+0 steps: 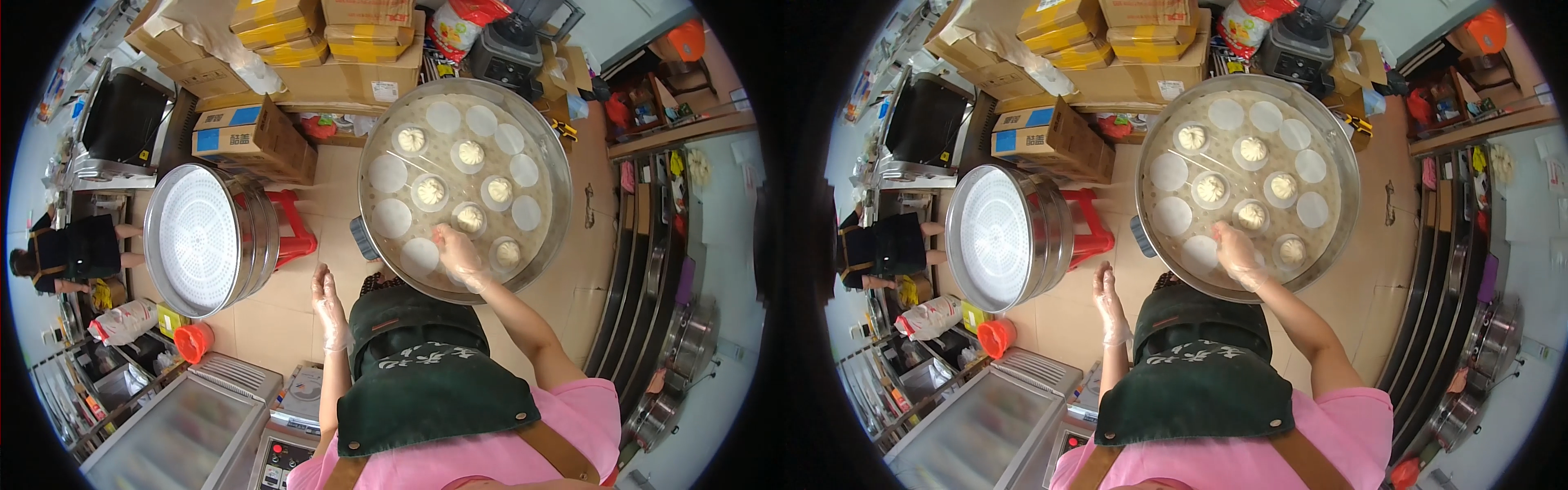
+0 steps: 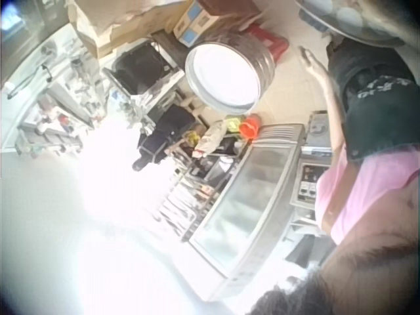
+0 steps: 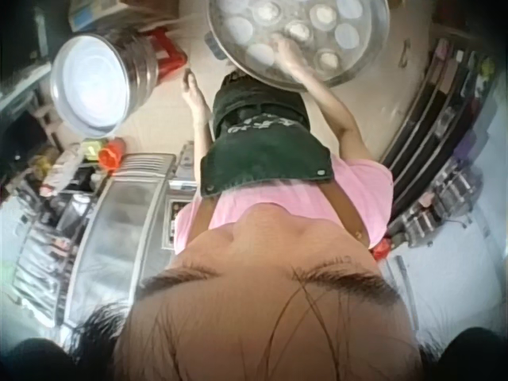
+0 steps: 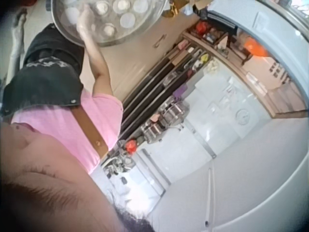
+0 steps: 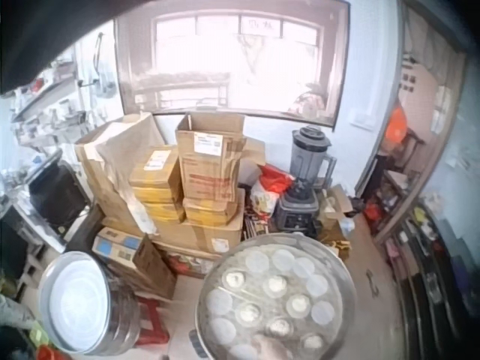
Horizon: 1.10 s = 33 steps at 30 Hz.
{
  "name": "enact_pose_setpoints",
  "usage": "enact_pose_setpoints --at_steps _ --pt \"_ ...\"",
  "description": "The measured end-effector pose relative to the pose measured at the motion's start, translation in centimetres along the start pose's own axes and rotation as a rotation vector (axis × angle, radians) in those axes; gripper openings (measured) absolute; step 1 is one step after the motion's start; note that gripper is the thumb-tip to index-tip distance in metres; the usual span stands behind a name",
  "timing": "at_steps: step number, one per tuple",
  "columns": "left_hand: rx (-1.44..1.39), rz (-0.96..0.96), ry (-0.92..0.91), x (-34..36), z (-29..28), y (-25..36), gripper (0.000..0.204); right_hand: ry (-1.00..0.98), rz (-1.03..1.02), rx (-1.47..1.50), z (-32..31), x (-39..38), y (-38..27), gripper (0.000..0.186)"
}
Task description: The person arranges white circular papers and dough balls into a large steaming tray, then moves to a counter to weigh white powder into a small metal bowl and uses a calculator.
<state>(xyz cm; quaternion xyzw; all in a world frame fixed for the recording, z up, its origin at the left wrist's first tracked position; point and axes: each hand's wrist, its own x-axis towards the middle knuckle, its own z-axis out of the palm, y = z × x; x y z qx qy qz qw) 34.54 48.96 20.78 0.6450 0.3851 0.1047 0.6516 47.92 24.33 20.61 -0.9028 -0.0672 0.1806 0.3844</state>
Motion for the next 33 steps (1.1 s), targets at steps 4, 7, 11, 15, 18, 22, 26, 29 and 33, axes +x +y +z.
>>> enact_pose_setpoints --at_steps 4,7,11,15,18,22,26,29,33 --pt "0.005 0.012 -0.035 -0.3 1.1 0.4 0.040 0.032 0.002 0.210 1.1 -0.7 0.3 0.021" --pt "-0.003 0.020 -0.046 -0.2 1.5 0.1 0.040 0.058 0.071 0.301 0.7 -1.6 1.0 0.021" --pt "-0.003 0.013 -0.063 0.1 1.7 -0.6 0.039 0.046 0.206 0.319 0.8 -2.5 1.4 0.020" --pt "-0.032 0.044 -0.067 -0.1 2.2 0.0 0.039 0.052 0.143 0.258 -0.6 -3.4 1.9 0.022" --pt "-0.039 0.044 -0.068 0.1 1.9 -0.6 0.040 0.128 0.129 0.023 -2.5 -4.6 5.4 0.026" --pt "-0.045 0.035 -0.102 0.2 1.6 -1.5 0.041 0.128 0.133 -0.109 -3.4 -5.2 5.1 0.025" --pt "-0.025 0.051 -0.109 -0.1 2.0 -1.2 0.041 0.146 0.103 -0.098 -3.1 -5.4 5.2 0.022" --pt "-0.030 0.049 -0.118 -0.2 2.3 -1.0 0.041 0.236 0.072 -0.146 -3.5 -4.9 5.4 0.021" --pt "0.005 0.060 -0.106 -0.4 2.8 -0.6 0.039 0.065 0.109 -0.112 -3.0 -5.7 5.9 0.019"
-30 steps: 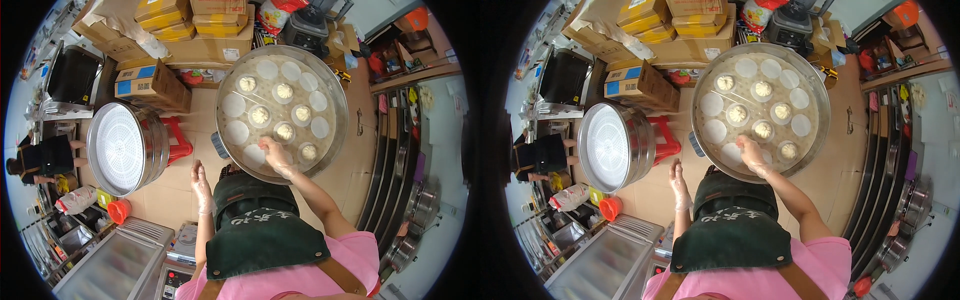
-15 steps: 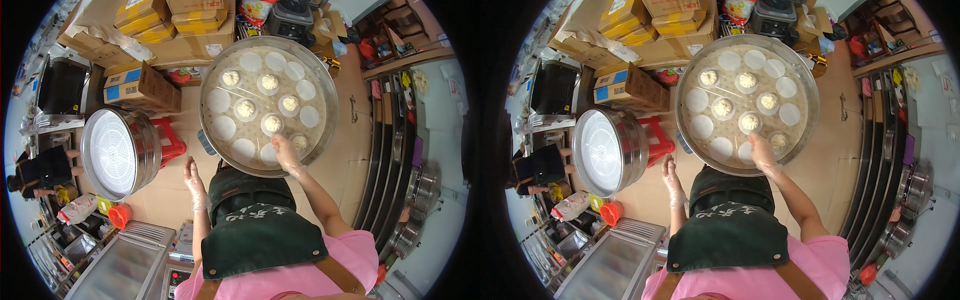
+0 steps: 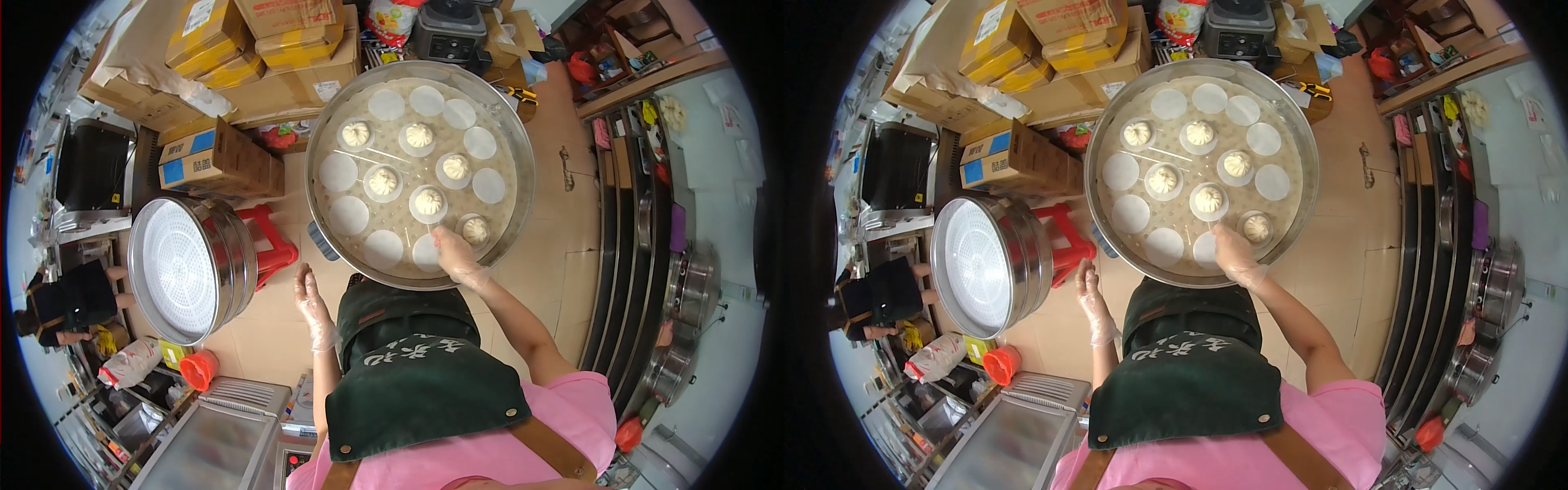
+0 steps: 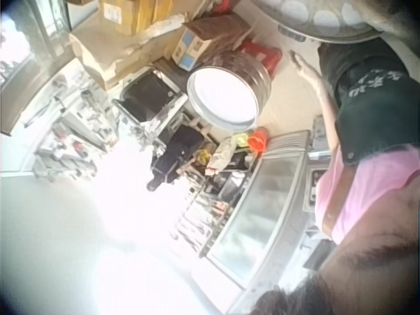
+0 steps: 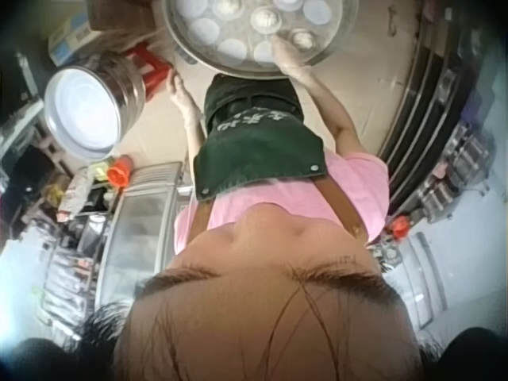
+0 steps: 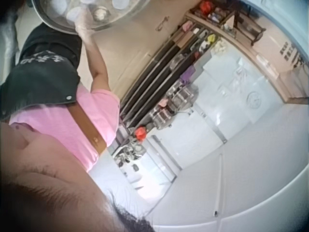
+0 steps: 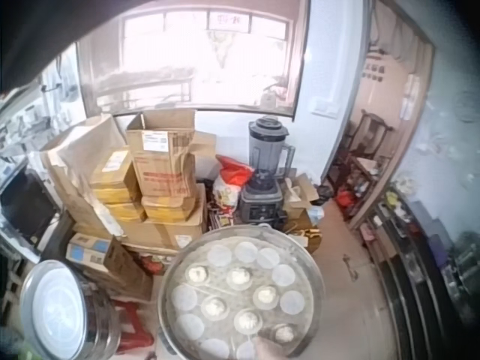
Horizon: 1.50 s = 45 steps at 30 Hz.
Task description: The person arranges white circular papers and dough balls into a large steaming tray, then moves to a counter to weigh white powder into a small metal bowl and uses a calculator.
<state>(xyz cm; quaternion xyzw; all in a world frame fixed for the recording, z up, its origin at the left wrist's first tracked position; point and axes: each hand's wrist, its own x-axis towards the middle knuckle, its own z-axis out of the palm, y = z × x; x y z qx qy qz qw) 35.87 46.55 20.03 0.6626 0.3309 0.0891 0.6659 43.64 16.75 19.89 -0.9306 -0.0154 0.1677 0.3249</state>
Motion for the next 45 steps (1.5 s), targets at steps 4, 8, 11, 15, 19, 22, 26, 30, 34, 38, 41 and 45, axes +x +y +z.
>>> enact_pose_setpoints --at_steps 4,8,11,15,19,22,26,30,34,38,41,45 --pt "-0.006 0.004 0.050 -0.1 -0.1 0.0 0.036 0.199 -0.002 -0.117 -4.3 1.8 -0.4 0.016" --pt "0.013 0.000 0.014 -0.2 -0.1 -0.1 0.037 0.357 0.060 -0.345 -10.3 7.0 5.2 0.032" --pt "0.023 -0.001 -0.021 -0.4 0.2 -0.1 0.041 0.205 -0.107 -0.464 -12.6 10.4 8.6 0.037" --pt "0.032 0.014 -0.027 -0.8 0.6 0.3 0.041 0.089 -0.024 -0.468 -12.9 12.5 10.3 0.042" --pt "0.025 0.001 -0.001 -1.4 0.8 0.7 0.040 0.014 0.052 -0.341 -13.2 13.4 10.5 0.030" --pt "0.015 -0.007 0.016 -1.6 0.6 0.2 0.040 -0.020 0.100 -0.341 -13.4 13.4 10.4 0.025" --pt "0.024 0.007 0.018 -1.3 0.4 -0.7 0.041 0.018 0.178 -0.355 -13.2 13.2 10.1 0.020" --pt "0.041 -0.012 0.026 -1.4 0.8 -0.4 0.041 0.285 0.147 -0.271 -13.0 14.6 9.2 0.019" --pt "0.021 0.004 0.027 -1.6 1.5 0.6 0.040 0.495 0.423 -0.119 -12.2 17.5 8.6 0.018" --pt "-0.010 -0.020 0.074 -2.6 2.0 1.3 0.040 0.571 0.454 -0.196 -10.8 18.8 9.4 0.021" --pt "-0.019 -0.019 0.099 -2.9 1.5 0.5 0.041 0.543 0.530 -0.113 -11.0 19.0 9.7 0.020" --pt "0.002 -0.021 0.099 -2.8 0.5 -1.5 0.042 0.674 0.464 -0.261 -11.3 18.3 9.2 0.013"
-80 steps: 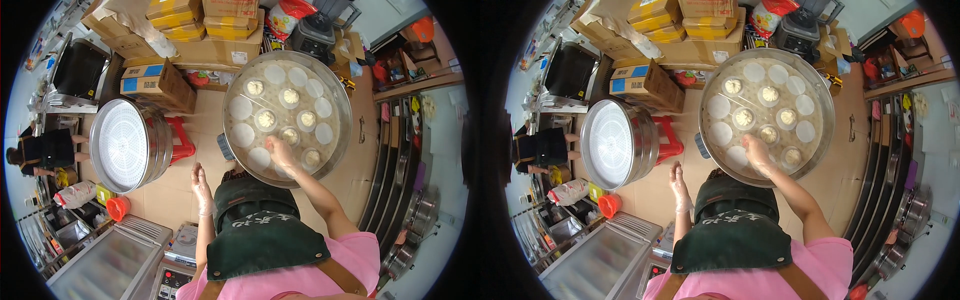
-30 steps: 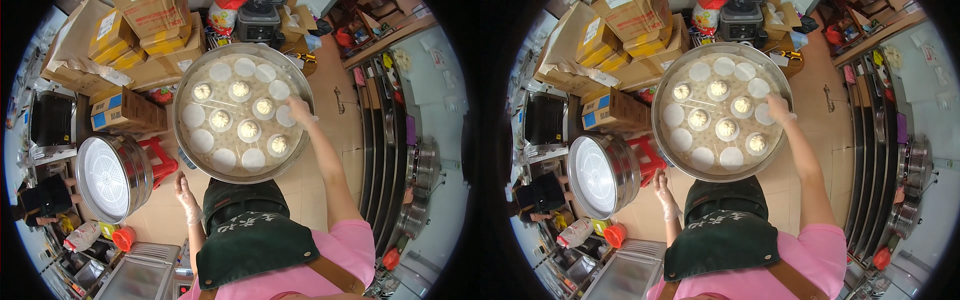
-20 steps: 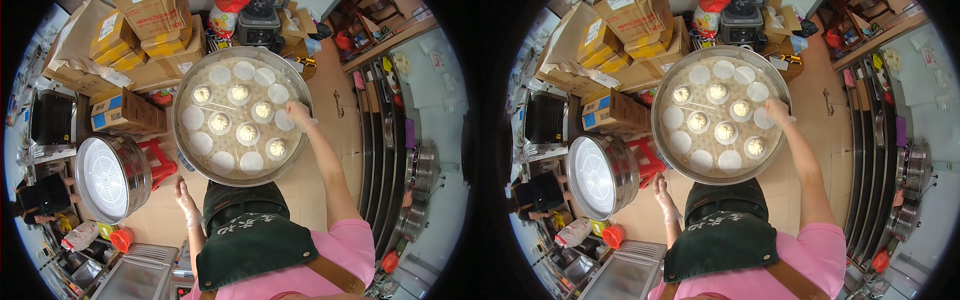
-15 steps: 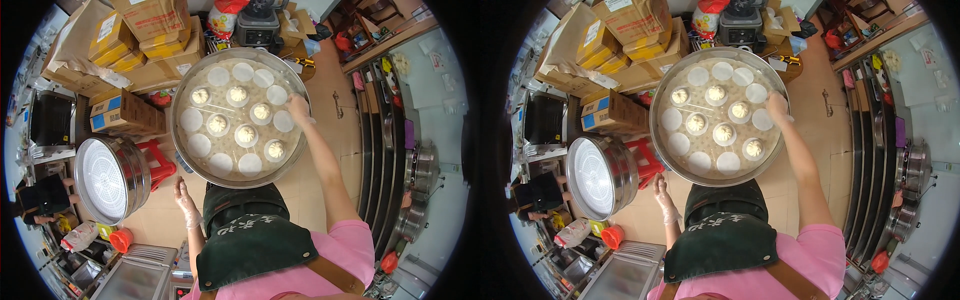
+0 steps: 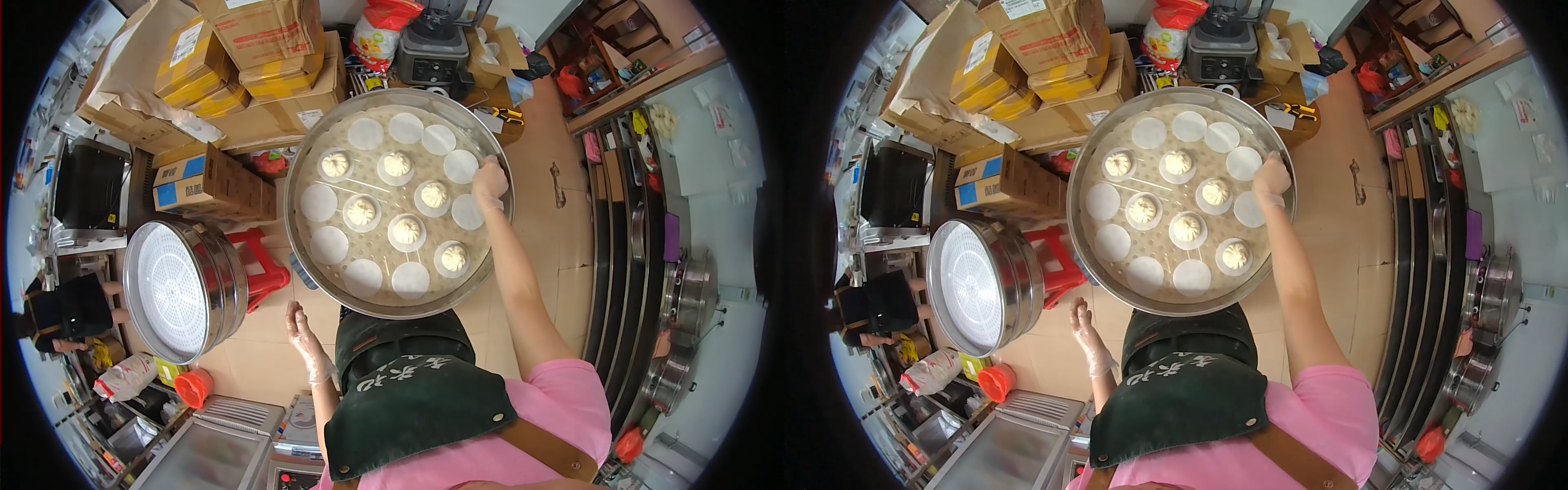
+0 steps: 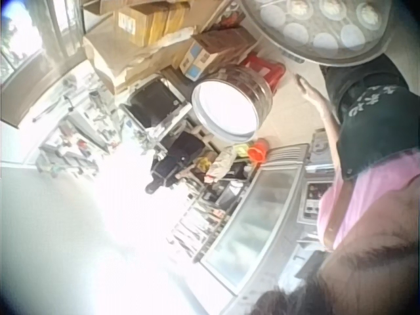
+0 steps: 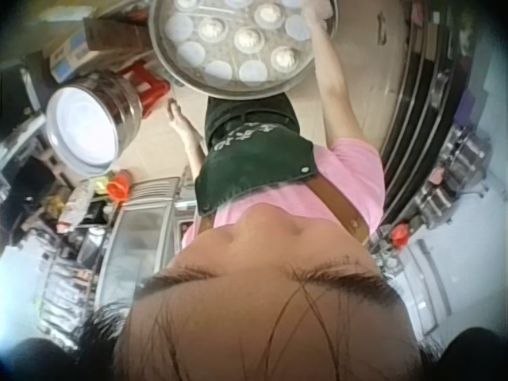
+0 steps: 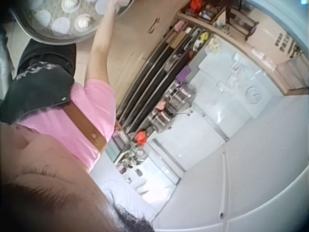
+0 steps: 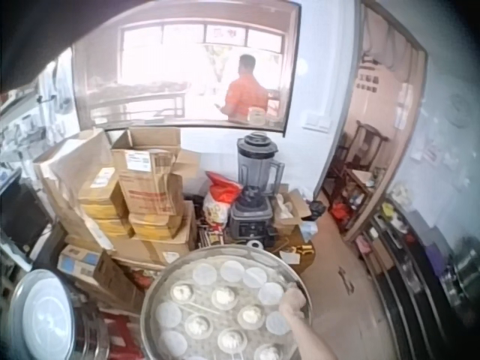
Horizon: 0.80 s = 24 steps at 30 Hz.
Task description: The person arranges white circular papers and dough balls into a large steaming tray, then moves to a counter to weigh white powder into a small metal bowl and uses a calculator.
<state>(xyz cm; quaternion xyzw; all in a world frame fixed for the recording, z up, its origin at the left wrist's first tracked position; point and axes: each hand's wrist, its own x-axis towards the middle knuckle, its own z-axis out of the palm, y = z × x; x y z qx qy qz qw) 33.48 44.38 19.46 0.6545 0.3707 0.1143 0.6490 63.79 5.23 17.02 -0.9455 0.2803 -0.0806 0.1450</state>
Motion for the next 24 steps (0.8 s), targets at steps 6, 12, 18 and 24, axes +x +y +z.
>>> enact_pose_setpoints --at_steps 6,12,18,24 --pt "-0.002 -0.015 -0.009 0.3 0.7 0.4 0.041 0.120 -0.263 -0.148 -0.1 -0.3 0.9 0.009" --pt "-0.039 -0.024 0.000 0.5 1.3 1.1 0.039 -0.029 -0.136 -0.098 -0.3 -0.3 -0.4 0.012" --pt "-0.003 -0.016 0.000 0.3 0.9 0.0 0.040 0.048 -0.003 0.063 0.4 -0.3 -0.4 0.013" --pt "-0.034 -0.028 0.033 -0.1 0.8 -0.2 0.039 0.061 -0.091 -0.099 -0.6 -0.5 -0.2 0.014"
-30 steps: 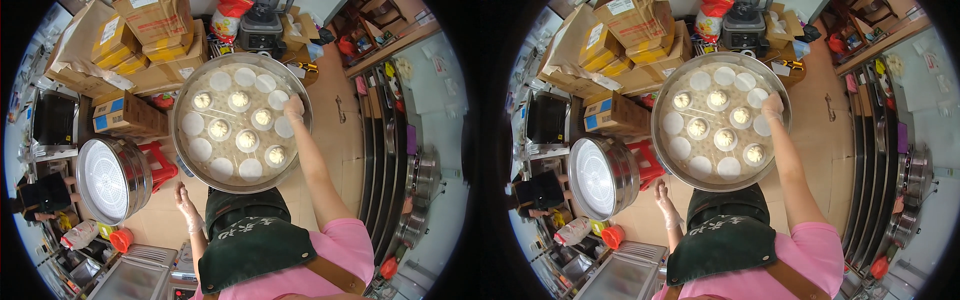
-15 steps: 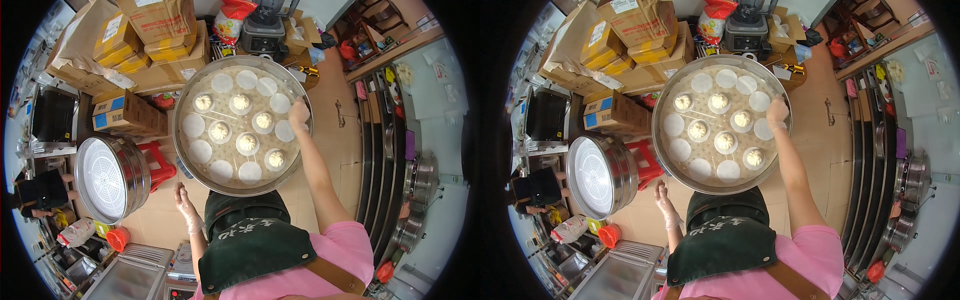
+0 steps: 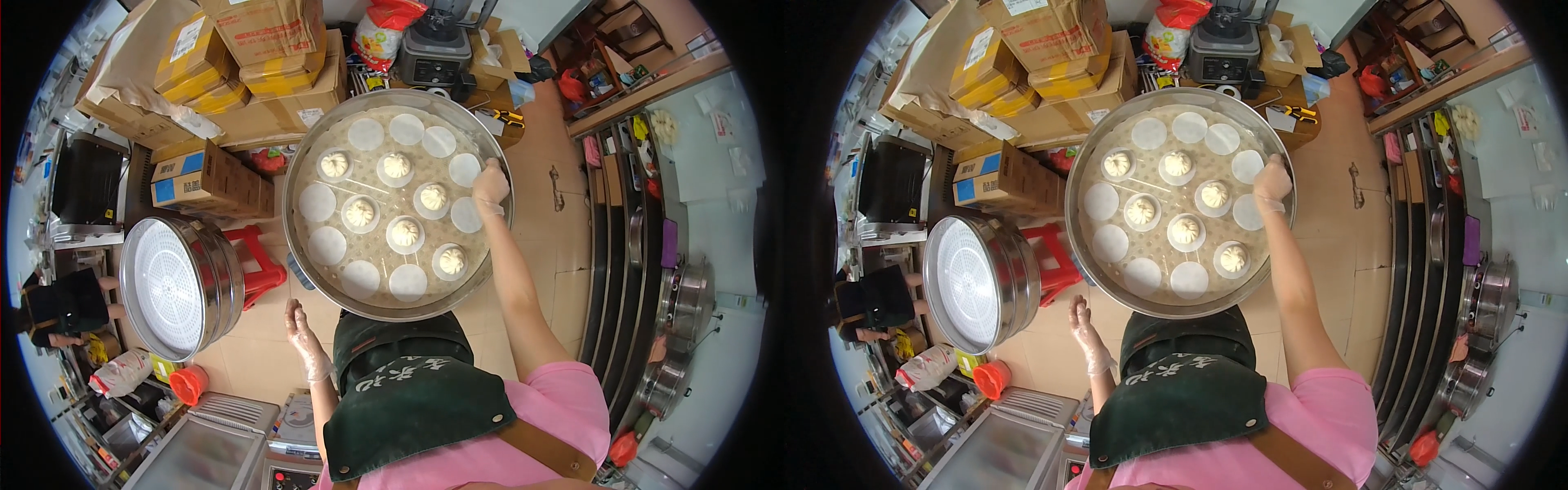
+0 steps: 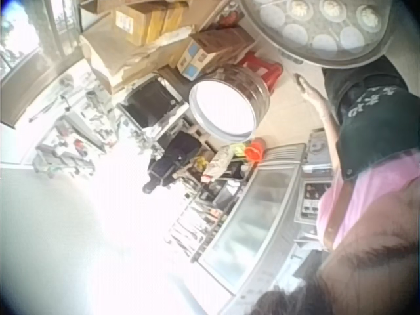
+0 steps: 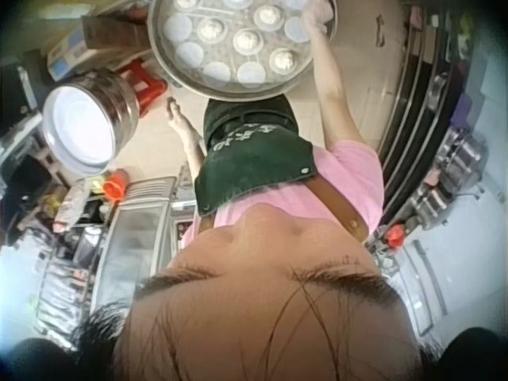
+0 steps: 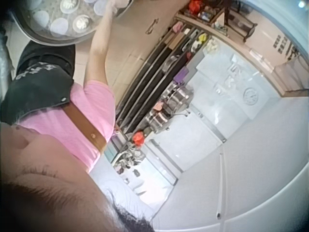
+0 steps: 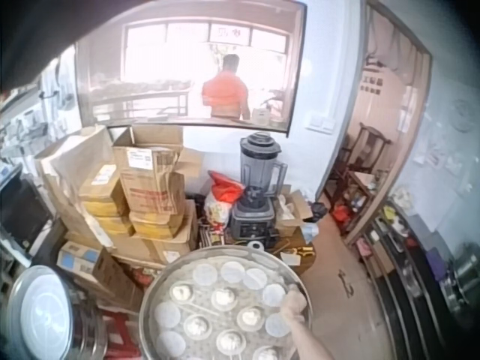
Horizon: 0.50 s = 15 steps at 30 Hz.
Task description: The person arranges white circular papers and dough balls into a large steaming tray, then moves to a counter to weigh white powder into a small metal bowl and uses a calculator.
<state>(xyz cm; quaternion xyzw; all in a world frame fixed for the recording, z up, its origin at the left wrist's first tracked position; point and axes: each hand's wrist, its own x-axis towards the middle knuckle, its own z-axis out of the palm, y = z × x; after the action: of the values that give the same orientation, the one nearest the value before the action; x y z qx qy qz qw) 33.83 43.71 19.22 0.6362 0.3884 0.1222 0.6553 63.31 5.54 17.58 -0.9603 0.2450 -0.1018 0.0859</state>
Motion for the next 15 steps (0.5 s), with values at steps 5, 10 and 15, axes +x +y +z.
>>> enact_pose_setpoints --at_steps 5,10,15 --pt "-0.004 0.005 -0.013 0.3 0.3 -0.3 0.038 0.105 -0.151 -0.106 0.6 -0.6 0.7 0.013" --pt "0.007 0.018 -0.011 0.3 0.4 -0.1 0.038 0.057 -0.638 0.003 0.3 -1.3 -0.7 0.015" --pt "-0.033 -0.005 0.004 0.2 0.5 0.3 0.038 -0.003 -0.549 0.040 1.4 -0.7 0.0 0.011"
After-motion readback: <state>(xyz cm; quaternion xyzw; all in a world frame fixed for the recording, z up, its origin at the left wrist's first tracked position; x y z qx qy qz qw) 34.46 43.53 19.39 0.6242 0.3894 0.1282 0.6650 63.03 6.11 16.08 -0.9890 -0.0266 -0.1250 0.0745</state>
